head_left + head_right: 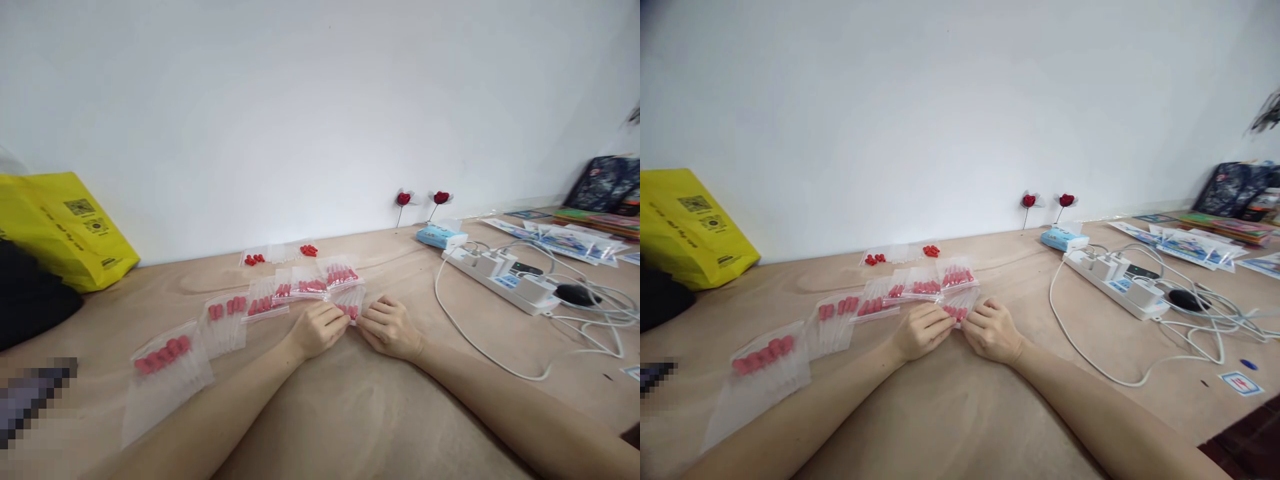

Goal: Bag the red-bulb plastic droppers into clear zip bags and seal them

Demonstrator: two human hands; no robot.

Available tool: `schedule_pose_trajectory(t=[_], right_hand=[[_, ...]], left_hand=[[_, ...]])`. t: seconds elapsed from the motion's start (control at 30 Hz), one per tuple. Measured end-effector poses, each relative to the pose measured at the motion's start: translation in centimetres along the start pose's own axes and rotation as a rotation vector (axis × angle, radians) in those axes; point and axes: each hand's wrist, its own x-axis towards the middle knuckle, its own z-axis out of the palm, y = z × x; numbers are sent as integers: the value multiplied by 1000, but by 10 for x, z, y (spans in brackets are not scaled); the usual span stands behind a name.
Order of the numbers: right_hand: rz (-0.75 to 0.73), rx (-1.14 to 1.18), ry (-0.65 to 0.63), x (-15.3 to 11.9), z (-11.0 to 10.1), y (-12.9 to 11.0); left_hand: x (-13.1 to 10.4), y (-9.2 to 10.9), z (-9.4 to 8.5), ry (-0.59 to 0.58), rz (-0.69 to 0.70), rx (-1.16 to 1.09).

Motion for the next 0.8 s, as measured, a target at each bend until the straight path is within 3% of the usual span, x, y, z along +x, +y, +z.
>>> schedule_pose_trajectory(t=[0.47, 0.8], right_hand=[[-74, -78, 13, 1, 1, 0], [-13, -36, 26, -2, -6, -1]], left_hand=[[3, -3, 1, 0, 136, 101], [-8, -15, -16, 10, 207, 202]])
